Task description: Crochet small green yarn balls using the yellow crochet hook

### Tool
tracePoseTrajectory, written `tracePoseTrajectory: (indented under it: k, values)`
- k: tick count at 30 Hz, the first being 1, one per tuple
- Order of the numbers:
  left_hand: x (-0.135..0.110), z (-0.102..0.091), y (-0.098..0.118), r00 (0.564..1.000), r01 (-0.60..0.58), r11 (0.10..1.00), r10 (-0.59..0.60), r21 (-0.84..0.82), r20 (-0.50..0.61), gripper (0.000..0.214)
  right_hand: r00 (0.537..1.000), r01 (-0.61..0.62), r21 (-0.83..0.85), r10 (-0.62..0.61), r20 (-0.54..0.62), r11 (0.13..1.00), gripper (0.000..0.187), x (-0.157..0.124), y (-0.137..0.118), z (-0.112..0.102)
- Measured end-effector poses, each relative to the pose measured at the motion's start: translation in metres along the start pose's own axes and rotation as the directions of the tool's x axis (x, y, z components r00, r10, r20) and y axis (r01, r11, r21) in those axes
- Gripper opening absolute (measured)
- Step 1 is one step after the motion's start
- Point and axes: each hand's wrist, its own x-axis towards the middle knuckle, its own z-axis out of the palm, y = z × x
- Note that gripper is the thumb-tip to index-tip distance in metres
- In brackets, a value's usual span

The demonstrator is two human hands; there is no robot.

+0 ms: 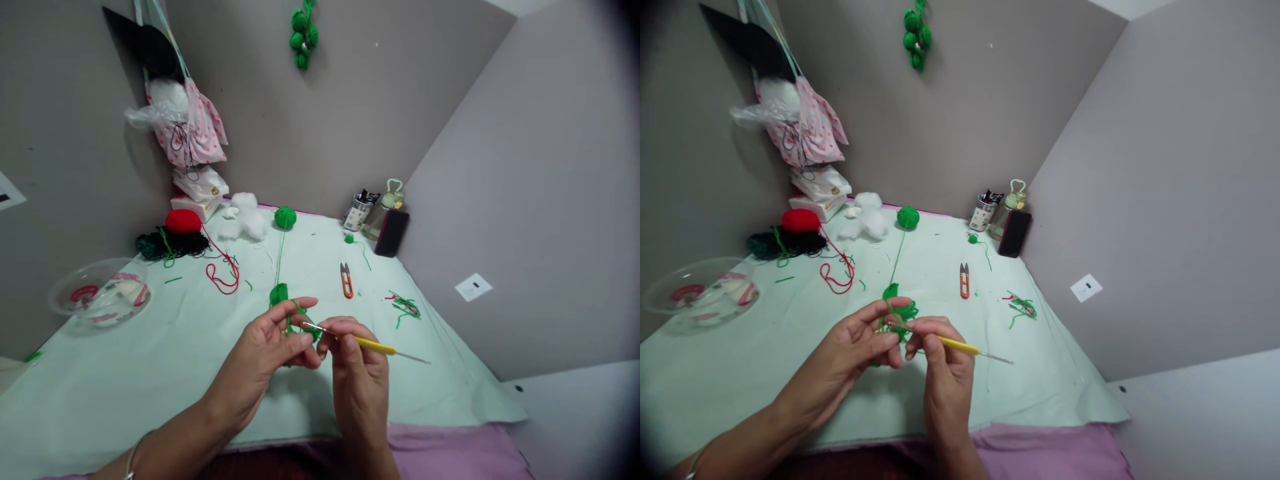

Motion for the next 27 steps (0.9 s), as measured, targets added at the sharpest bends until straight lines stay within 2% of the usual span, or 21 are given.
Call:
tracePoseTrajectory:
  k: [2,6,11,15,21,27]
  values:
    - [0.000,0.001,0.001,1.000,0.021,0.999,-0.022,-0.045,-0.005,0.045,1.000,-0.011,0.008,0.011,-0.015,1.000,0.016,0.000,0.000,0.000]
    - [0.000,0.001,-0.001,1.000,-0.014,0.997,0.014,-0.080,0.003,0.038,0.997,-0.063,0.061,0.065,-0.033,0.996,0.015,0.000,-0.001,0.001]
    - [0.000,0.000,-0.002,0.999,-0.018,0.996,0.022,-0.092,0.041,0.028,0.995,-0.097,0.153,0.101,-0.022,0.983,0.016,0.002,-0.004,0.004]
    - [-0.001,0.001,0.001,0.999,-0.008,0.994,0.013,-0.106,0.046,0.026,0.995,-0.100,0.156,0.099,0.013,0.983,0.018,0.003,-0.005,0.001]
    - [-0.002,-0.003,0.002,1.000,-0.023,1.000,0.023,-0.014,0.005,0.028,0.996,-0.022,0.012,0.021,0.084,1.000,0.023,0.002,-0.008,-0.009]
    - [-0.004,-0.007,-0.001,0.988,-0.149,0.973,0.151,0.175,0.000,0.027,0.984,0.146,-0.235,-0.117,0.131,0.961,0.025,-0.005,-0.015,-0.013]
